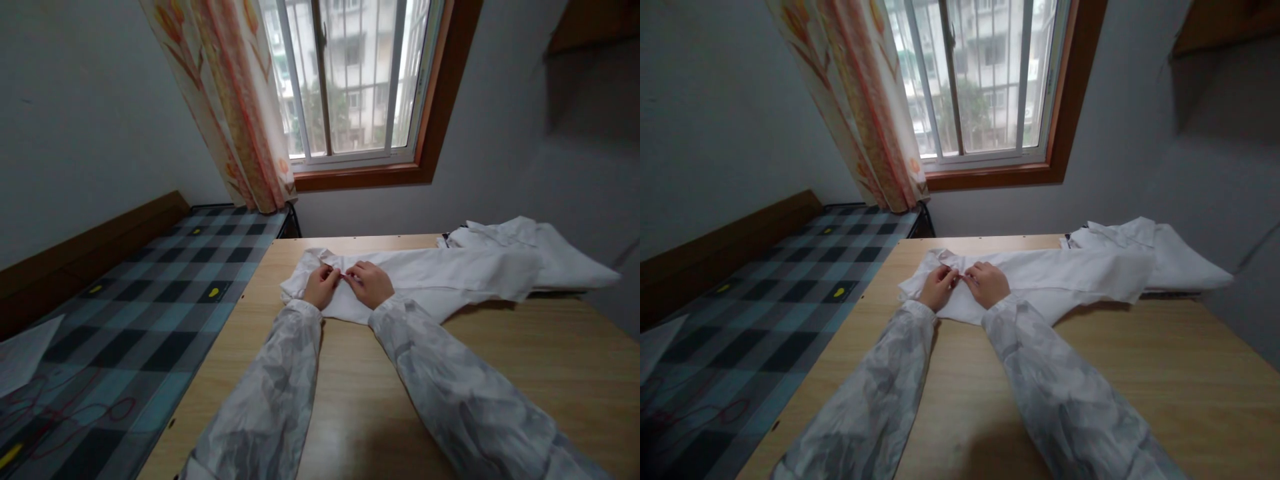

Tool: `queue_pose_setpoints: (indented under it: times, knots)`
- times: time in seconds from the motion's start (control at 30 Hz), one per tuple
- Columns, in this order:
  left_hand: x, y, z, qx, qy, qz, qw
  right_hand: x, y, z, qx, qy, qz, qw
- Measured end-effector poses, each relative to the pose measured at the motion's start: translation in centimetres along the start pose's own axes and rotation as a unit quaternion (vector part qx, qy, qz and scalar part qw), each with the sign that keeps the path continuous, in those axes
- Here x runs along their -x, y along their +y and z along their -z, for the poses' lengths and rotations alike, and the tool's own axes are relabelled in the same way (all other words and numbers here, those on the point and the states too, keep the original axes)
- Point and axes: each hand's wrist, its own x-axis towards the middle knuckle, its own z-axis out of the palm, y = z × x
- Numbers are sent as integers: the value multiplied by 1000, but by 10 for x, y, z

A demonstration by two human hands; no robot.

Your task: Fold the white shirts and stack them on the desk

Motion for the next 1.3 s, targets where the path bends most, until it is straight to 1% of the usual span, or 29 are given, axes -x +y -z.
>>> queue_pose_setpoints:
  times: [0.1, 0.2, 0.37, 0.53, 0.63, 0.73, 0.83, 0.97, 1.13, 1.23, 1.3]
  knots:
    - [0, 3, 2, 35, 2, 0, 999, 0, -1, 0, -23, 17, -10, 1000]
    - [1, 4, 2, 52, 3, -9, 999, -2, 0, -2, -59, 22, -37, 997]
    - [4, 7, 0, -13, 20, -40, 999, -6, 10, -9, -155, 40, -77, 984]
    - [7, 9, -1, -15, 14, -47, 999, -9, 21, -16, -220, 59, -113, 967]
    - [8, 7, -1, -22, 18, -57, 998, -10, 25, -19, -269, 49, -123, 954]
    - [8, 3, -1, -46, 22, -83, 995, -10, 30, -21, -306, 22, -134, 942]
    - [8, 1, -1, -64, 15, -109, 992, -11, 35, -22, -331, -8, -135, 934]
    - [7, 1, 0, -77, 12, -120, 990, -10, 38, -25, -331, -18, -131, 934]
    - [6, 0, 0, -76, -5, -103, 992, -9, 35, -26, -258, 17, -113, 959]
    - [5, -1, -3, -54, -55, -106, 991, -10, 32, -25, -214, 31, -101, 971]
    - [5, -1, -4, -30, -85, -117, 989, -11, 31, -24, -204, 39, -100, 973]
